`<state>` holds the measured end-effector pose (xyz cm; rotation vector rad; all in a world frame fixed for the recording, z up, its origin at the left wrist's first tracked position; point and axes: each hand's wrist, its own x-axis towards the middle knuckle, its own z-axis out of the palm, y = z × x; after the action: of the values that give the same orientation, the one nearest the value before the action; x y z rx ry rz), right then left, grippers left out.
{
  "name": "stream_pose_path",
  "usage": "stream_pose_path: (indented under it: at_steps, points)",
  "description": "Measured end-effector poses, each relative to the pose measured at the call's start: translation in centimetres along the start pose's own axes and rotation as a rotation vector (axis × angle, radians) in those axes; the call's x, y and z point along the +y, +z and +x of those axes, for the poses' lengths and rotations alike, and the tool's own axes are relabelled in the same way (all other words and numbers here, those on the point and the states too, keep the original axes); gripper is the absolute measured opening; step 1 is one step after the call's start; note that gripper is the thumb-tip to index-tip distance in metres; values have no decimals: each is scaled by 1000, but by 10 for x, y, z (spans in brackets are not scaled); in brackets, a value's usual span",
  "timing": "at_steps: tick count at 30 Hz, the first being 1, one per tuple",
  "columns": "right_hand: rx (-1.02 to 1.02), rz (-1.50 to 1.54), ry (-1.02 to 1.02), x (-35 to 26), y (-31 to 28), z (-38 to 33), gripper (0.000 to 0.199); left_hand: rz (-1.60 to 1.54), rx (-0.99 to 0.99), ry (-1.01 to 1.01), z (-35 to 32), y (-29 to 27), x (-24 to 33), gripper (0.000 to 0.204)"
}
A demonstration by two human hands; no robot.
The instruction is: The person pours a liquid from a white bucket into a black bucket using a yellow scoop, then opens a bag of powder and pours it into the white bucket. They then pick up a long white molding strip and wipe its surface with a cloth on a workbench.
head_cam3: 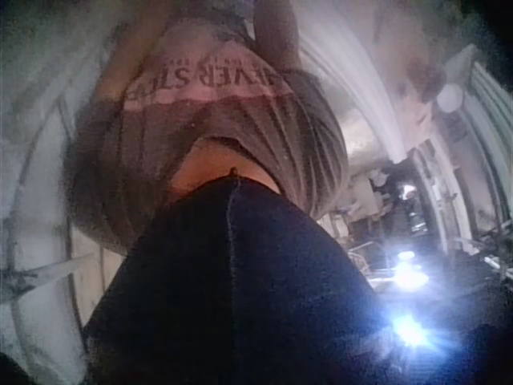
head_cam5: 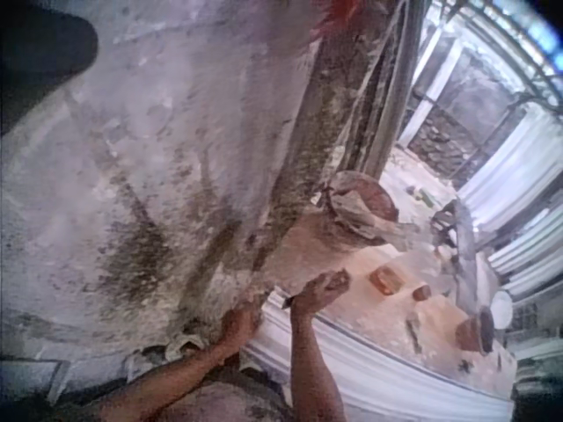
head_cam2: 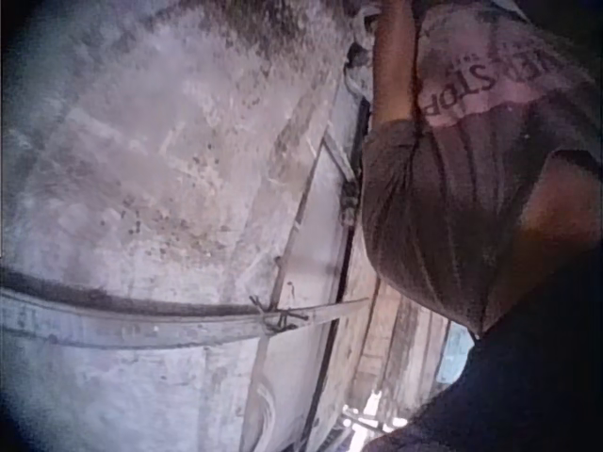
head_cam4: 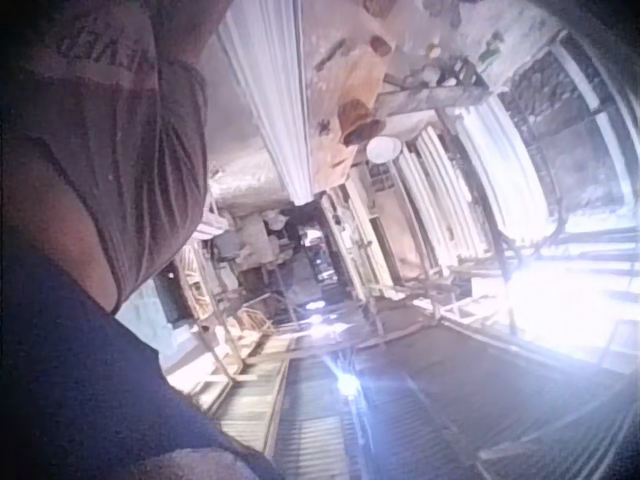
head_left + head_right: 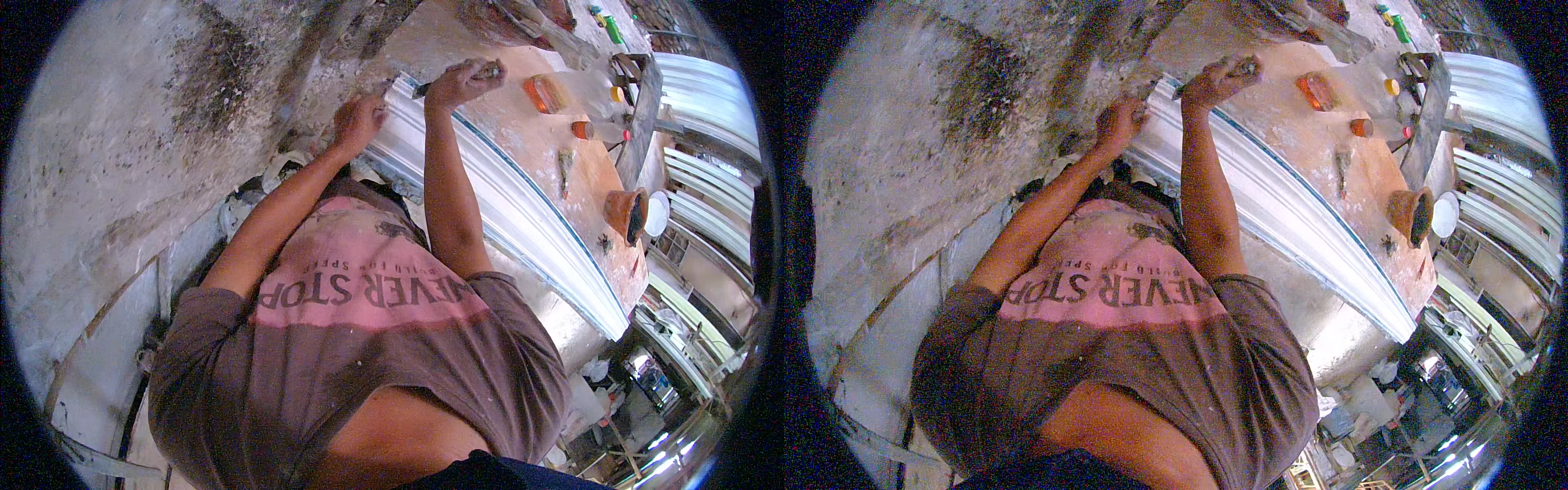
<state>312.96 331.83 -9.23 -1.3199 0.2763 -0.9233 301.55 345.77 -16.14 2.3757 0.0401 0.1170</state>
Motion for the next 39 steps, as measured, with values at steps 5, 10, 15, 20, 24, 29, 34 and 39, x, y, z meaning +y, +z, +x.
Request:
stream_pose_path:
  at_steps: [5,10,15,20,24,29,34,39]
  points:
    - [-208,-30,-106,-28,42,-10,27,-110,-195,169,-48,-33,22,46]
    - [-376,-362,-145,24,43,-23,28,-192,-154,169,-54,-15,39,65]
    - [-337,-418,-216,33,57,-30,32,-167,-137,224,-53,-12,33,69]
    - [-453,-355,-41,53,32,-61,30,-204,-141,234,-50,-16,36,69]
    - [-306,-382,-333,10,63,-37,26,-280,-159,252,-57,-14,28,68]
    - [-497,-453,-130,31,41,-51,30,-239,-159,233,-53,-1,19,62]
    - [-332,-311,-37,41,20,-25,36,-304,-384,-203,-14,-9,-2,58]
    - [-431,-158,5,9,-6,3,39,-57,-198,-200,23,-29,-7,40]
